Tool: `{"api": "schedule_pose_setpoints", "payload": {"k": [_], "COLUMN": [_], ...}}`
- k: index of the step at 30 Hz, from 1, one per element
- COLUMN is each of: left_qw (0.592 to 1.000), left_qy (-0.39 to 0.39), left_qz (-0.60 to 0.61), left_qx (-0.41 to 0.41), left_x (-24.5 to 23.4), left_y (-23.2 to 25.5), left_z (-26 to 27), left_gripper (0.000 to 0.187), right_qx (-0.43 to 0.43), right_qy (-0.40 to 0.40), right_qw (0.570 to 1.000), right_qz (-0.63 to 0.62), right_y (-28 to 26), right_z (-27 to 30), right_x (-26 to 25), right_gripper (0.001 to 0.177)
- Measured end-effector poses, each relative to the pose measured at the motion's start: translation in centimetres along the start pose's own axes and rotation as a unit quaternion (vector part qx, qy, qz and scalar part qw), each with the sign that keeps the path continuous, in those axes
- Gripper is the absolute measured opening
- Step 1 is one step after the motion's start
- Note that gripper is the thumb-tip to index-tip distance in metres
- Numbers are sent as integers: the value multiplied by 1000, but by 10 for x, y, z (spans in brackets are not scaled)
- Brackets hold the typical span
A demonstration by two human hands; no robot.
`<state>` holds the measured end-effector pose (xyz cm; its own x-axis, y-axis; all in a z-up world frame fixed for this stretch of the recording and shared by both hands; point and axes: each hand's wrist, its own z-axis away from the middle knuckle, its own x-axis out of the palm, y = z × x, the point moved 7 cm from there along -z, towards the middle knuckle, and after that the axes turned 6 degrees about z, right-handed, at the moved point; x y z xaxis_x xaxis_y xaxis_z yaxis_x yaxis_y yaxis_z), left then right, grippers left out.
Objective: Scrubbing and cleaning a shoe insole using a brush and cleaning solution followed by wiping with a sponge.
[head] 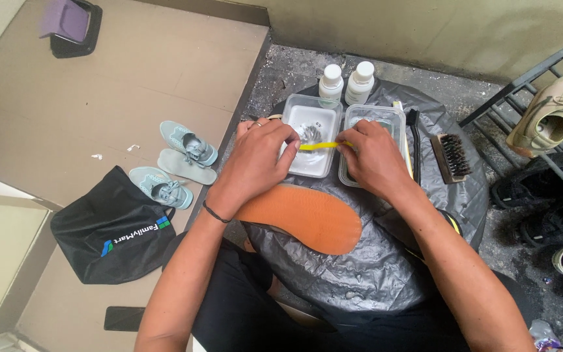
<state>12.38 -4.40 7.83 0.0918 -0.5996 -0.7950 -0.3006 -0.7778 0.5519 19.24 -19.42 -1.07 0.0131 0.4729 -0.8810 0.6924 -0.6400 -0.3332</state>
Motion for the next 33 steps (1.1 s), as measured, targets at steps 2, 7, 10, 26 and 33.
{"api": "schedule_pose_setpoints", "payload": {"k": [2, 7, 10, 26, 33], "left_qw": [1000, 996, 994, 993, 994], "left_qy": [-2, 78, 106, 102, 92], "left_qz": [15, 48, -9, -45, -47], "left_qx": [-12, -7, 8, -47, -35], "left_x": [0, 12, 5, -7, 1], "left_y": [-4, -19, -22, -26, -28], "left_z": [-5, 7, 15, 22, 17], "left_gripper": [12, 10, 9, 12, 9], "right_qx": [5, 2, 3, 13, 22], "right_qy": [31, 10, 53, -8, -3], "right_qw": [999, 1000, 999, 998, 999], "right_qz": [11, 7, 12, 56, 43], "right_y": [1, -2, 0, -6, -7], "right_z": [-1, 4, -1, -8, -2], "right_x": [-8, -10, -20, -19, -16], "right_gripper": [9, 8, 9, 12, 10]}}
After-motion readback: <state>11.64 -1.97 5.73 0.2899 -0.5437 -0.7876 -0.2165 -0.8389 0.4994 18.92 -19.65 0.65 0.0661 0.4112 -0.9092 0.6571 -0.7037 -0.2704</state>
